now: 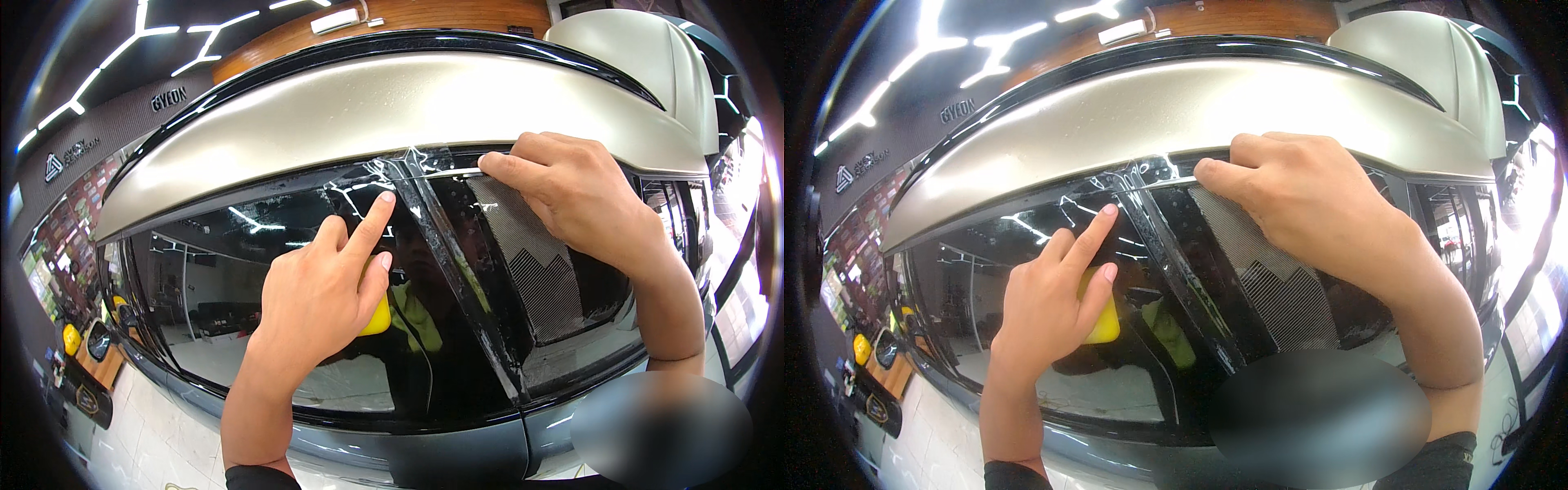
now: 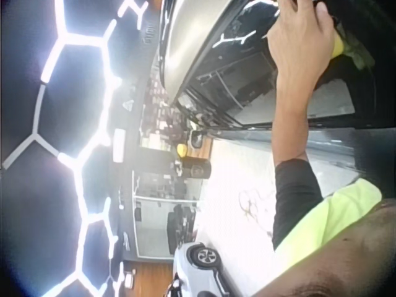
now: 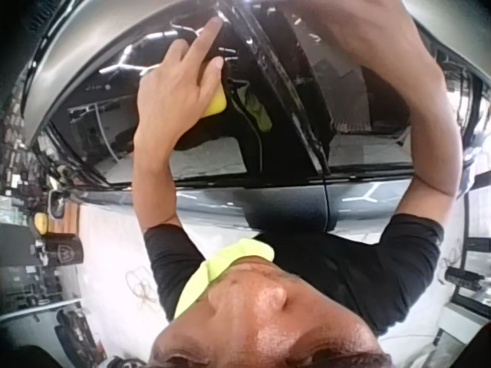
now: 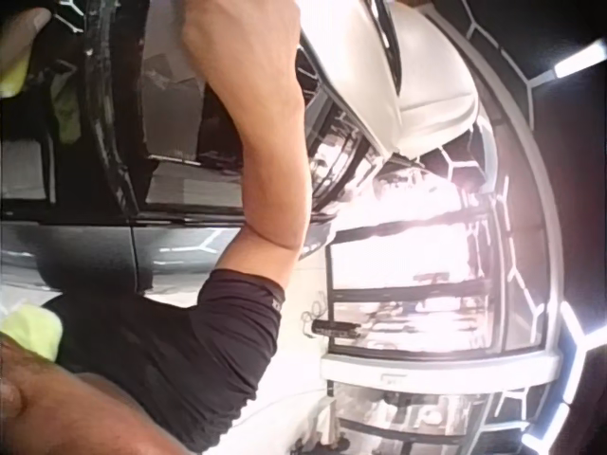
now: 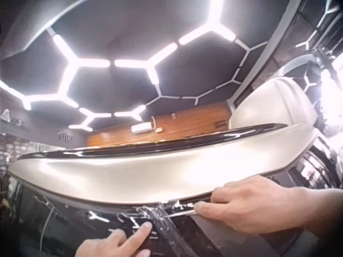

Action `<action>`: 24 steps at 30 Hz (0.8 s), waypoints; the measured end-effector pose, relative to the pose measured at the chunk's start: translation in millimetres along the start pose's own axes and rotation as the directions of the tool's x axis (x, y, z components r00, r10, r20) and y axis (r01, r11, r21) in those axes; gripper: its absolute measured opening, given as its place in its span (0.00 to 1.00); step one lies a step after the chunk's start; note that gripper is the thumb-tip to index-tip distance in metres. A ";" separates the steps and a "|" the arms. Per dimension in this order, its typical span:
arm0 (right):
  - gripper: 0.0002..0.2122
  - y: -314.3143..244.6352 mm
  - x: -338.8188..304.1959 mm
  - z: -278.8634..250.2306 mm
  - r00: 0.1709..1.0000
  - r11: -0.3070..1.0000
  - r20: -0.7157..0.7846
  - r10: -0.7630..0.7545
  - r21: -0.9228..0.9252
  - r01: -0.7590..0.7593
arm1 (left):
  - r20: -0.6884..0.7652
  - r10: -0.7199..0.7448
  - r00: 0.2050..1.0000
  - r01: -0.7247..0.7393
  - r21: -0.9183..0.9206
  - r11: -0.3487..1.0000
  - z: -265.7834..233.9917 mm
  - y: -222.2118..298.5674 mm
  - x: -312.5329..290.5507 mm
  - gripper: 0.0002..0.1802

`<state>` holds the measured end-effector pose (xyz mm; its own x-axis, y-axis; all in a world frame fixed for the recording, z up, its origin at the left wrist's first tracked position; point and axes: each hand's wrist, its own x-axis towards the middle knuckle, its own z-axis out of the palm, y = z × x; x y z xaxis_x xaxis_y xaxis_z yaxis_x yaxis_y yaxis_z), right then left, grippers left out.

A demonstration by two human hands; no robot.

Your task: The person applies a protective film to the rear window of a grey car. They use a yellow squeegee to smooth the film and a utility knife to trim the edges, followed by wiping the surface with a yellow microfiber cloth.

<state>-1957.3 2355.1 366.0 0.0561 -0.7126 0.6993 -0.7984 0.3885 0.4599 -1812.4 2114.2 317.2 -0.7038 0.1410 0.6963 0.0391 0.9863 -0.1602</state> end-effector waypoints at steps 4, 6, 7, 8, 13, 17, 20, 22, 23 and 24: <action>0.10 -7.1 -2.4 -3.7 1.000 1.000 0.015 0.011 -0.018 -0.011 | -0.058 -0.025 0.998 0.020 -0.080 0.997 7.9 -2.0 -9.2 0.34; 0.10 -15.3 -3.9 -3.7 0.997 0.999 0.053 0.049 -0.027 -0.047 | -0.099 -0.039 0.994 0.023 -0.156 0.988 15.3 -6.1 -19.4 0.35; 0.11 -20.5 -3.7 -4.6 0.995 0.997 0.074 0.068 -0.035 -0.066 | -0.120 -0.047 0.992 0.023 -0.197 0.980 17.4 -8.8 -25.8 0.36; 0.11 -25.7 -3.8 -5.2 0.995 0.997 0.080 0.066 -0.044 -0.062 | -0.110 -0.051 0.993 0.025 -0.226 0.974 19.2 -11.2 -32.6 0.36; 0.09 -51.5 -7.7 -4.7 0.991 0.994 0.076 0.110 -0.028 -0.108 | -0.117 -0.179 0.977 0.122 -0.380 0.917 32.4 -17.1 -76.7 0.36; 0.05 -71.9 -13.9 -1.4 0.952 0.944 0.172 0.254 0.171 -0.282 | -0.108 -0.262 0.959 0.178 -0.488 0.854 37.7 -8.7 -114.7 0.33; 0.05 -83.1 -19.9 10.1 0.935 0.898 0.169 0.313 0.269 -0.349 | -0.108 -0.273 0.956 0.179 -0.523 0.833 46.7 -6.6 -141.2 0.31; 0.05 -91.9 -21.1 17.9 0.916 0.852 0.158 0.369 0.337 -0.401 | -0.029 -0.311 0.950 0.236 -0.586 0.775 49.7 -1.1 -159.6 0.30; 0.05 -95.5 -22.0 21.7 0.909 0.841 0.158 0.385 0.346 -0.416 | 0.012 -0.329 0.944 0.267 -0.612 0.745 50.8 1.4 -169.4 0.30; 0.06 -98.8 -23.4 25.9 0.902 0.830 0.157 0.402 0.354 -0.432 | 0.027 -0.340 0.940 0.279 -0.633 0.722 53.6 3.3 -178.7 0.29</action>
<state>-1895.3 2318.2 290.1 -0.3646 -0.5781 0.7300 -0.8988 0.4234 -0.1136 -1724.5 2087.6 154.7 -0.6938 -0.2051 0.6904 0.2805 0.8060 0.5213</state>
